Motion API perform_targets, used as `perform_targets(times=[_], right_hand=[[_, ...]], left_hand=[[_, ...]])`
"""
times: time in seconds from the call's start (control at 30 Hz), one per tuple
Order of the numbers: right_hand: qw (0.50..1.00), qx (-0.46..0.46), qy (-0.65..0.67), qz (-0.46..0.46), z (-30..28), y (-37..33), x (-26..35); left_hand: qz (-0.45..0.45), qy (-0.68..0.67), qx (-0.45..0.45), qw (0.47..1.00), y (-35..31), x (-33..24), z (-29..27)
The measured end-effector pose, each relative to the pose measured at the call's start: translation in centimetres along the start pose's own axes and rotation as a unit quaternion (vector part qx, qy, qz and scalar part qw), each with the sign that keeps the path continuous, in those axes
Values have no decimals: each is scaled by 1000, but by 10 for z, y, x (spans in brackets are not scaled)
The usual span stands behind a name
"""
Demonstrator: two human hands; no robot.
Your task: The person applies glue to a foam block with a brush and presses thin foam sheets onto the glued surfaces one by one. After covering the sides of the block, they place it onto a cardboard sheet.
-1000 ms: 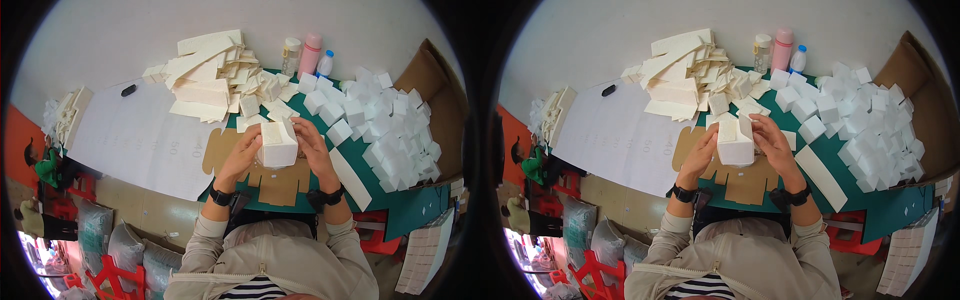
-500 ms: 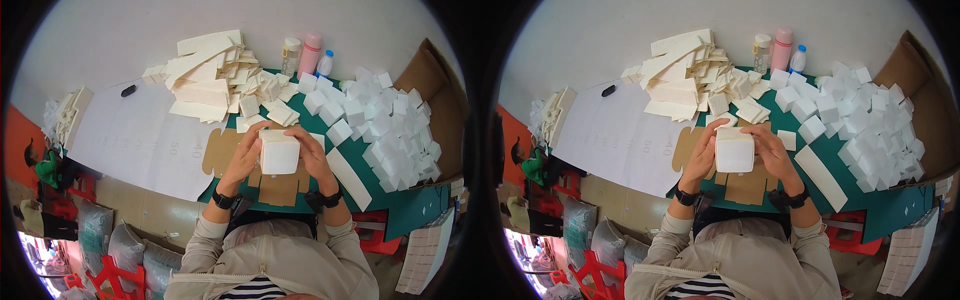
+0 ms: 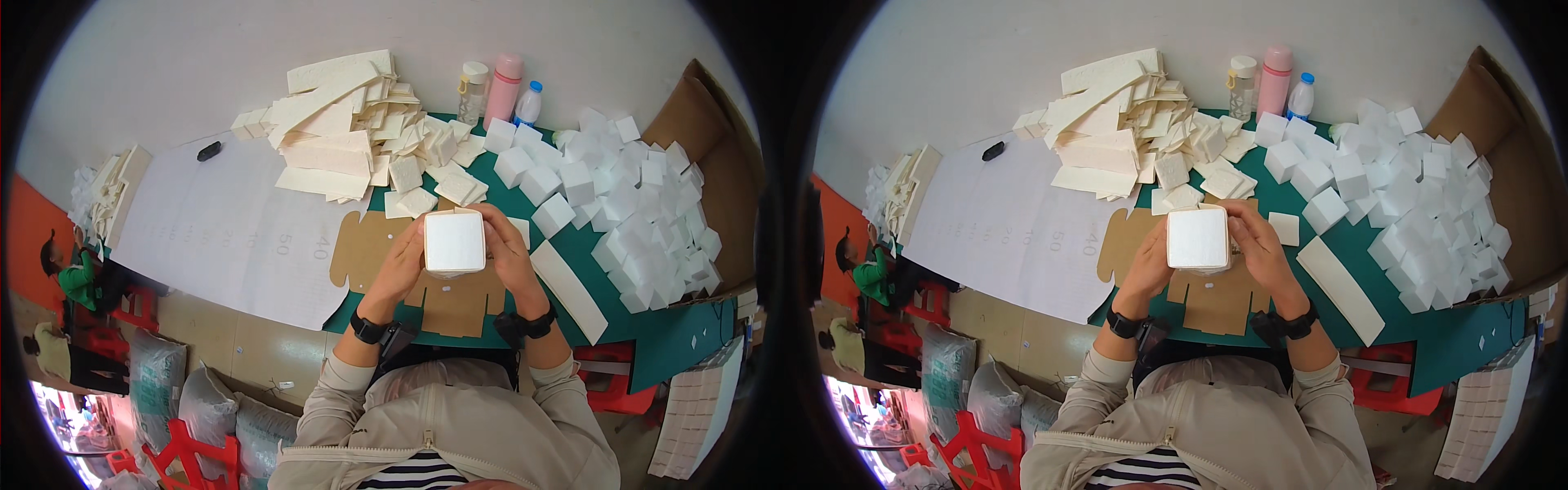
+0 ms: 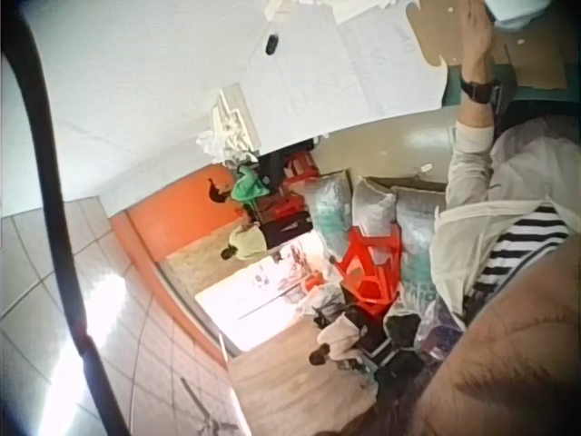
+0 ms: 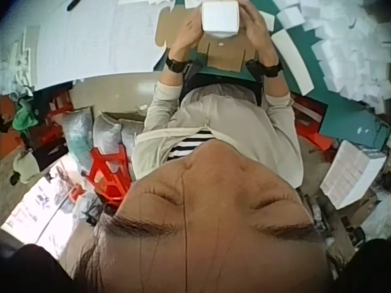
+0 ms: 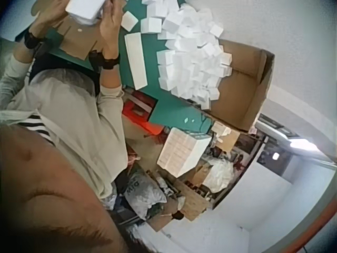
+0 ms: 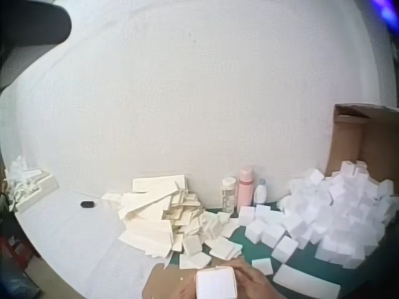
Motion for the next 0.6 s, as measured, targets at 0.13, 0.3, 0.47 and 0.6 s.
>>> perform_targets(times=[0.13, 0.3, 0.47, 0.6], right_hand=[[1000, -26, 6, -12, -1, 6, 6], [999, -35, 2, 6, -6, -1, 4], [999, -28, -14, 16, -6, -4, 7], [997, -57, 32, 40, -10, 0, -2]], left_hand=[[-42, -79, -31, 996, 1, 5, 2], [-122, -152, -59, 979, -3, 13, 5], [-138, -156, -73, 975, -6, 15, 6], [-124, -153, -92, 976, -3, 12, 6]])
Point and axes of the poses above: each hand's wrist, its own y-axis towards the middle knuckle, its own z-axis out of the palm, x = y × z, the point moved 8 cm from there along y, towards the middle knuckle, and after that the axes turned 1 degree about -x, right-handed, at the moved point
